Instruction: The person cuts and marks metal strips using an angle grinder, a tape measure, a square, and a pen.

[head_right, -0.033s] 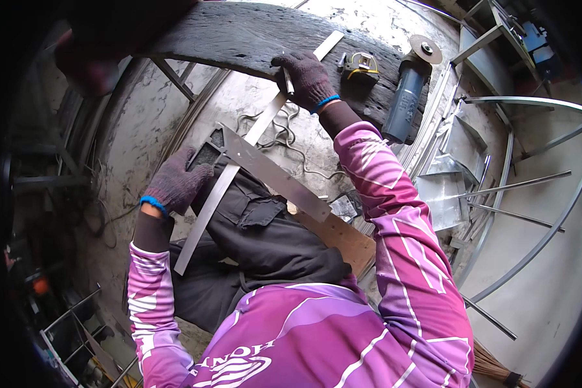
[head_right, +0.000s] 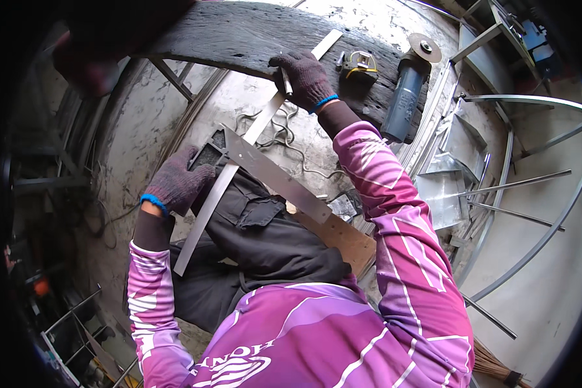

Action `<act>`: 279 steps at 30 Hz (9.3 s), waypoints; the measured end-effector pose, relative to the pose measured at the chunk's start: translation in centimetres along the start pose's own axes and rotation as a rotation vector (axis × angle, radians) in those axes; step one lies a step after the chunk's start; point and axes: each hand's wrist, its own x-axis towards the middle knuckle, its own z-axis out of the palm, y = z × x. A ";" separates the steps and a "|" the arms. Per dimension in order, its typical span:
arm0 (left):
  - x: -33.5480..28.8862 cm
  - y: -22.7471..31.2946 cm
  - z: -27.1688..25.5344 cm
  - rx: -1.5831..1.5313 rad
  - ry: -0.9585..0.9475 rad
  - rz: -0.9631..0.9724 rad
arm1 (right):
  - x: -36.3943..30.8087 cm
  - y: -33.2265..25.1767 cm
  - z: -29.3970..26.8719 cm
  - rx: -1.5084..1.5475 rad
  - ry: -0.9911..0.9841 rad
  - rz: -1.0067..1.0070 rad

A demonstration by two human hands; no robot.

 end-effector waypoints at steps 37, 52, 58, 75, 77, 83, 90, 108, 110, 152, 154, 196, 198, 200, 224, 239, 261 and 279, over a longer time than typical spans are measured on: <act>10.9 -1.3 4.1 -0.472 -0.293 0.152 | -0.4 1.6 -0.1 0.057 -0.023 -0.171; 10.8 -0.4 3.6 -0.427 -0.298 0.411 | -0.7 -2.0 -3.5 0.451 -0.400 -0.213; 10.3 0.4 4.6 -0.457 -0.286 0.321 | -1.1 -1.1 -3.7 0.487 -0.389 -0.171; 10.8 0.7 4.5 -0.480 -0.364 0.282 | -1.3 -0.4 -3.2 0.501 -0.411 -0.182; 10.8 0.7 4.6 -0.470 -0.325 0.245 | -1.5 -0.3 -3.1 0.438 -0.388 -0.182; 10.9 0.8 4.7 -0.472 -0.310 0.259 | -1.4 -0.3 -3.3 0.465 -0.380 -0.184; 11.0 1.1 4.4 -0.453 -0.324 0.257 | -1.2 -0.6 -3.5 0.495 -0.335 -0.203; 10.3 2.4 3.8 -0.529 -0.348 0.217 | -1.4 -0.5 -3.6 0.518 -0.392 -0.119; 10.1 2.4 3.7 -0.530 -0.345 0.223 | -1.4 -0.6 -3.6 0.521 -0.405 -0.110; 9.6 3.1 3.6 -0.599 -0.353 0.103 | -2.1 -0.4 -2.6 0.529 -0.332 -0.030; 9.4 3.2 3.4 -0.578 -0.354 0.097 | -2.0 -0.4 -2.7 0.533 -0.332 -0.030; 9.3 3.2 3.5 -0.408 -0.284 0.200 | -1.6 -0.5 -2.9 0.491 -0.350 -0.066; 9.4 3.1 3.7 -0.413 -0.277 0.188 | -1.5 -0.7 -3.0 0.498 -0.352 -0.066; 9.3 2.8 3.5 -0.395 -0.264 0.192 | -1.5 -0.9 -3.0 0.506 -0.340 -0.049; 9.0 3.2 3.9 -0.508 -0.269 0.122 | -2.0 -1.2 -3.2 0.510 -0.335 0.013; 9.5 2.4 4.3 -0.422 -0.226 0.118 | -2.2 -3.9 -5.1 0.959 -0.266 0.258; 9.6 2.2 4.6 -0.416 -0.225 0.207 | -2.7 -4.5 -5.6 0.811 -0.377 0.233; 9.5 2.3 4.5 -0.422 -0.226 0.185 | -2.5 -3.6 -5.7 0.809 -0.417 0.106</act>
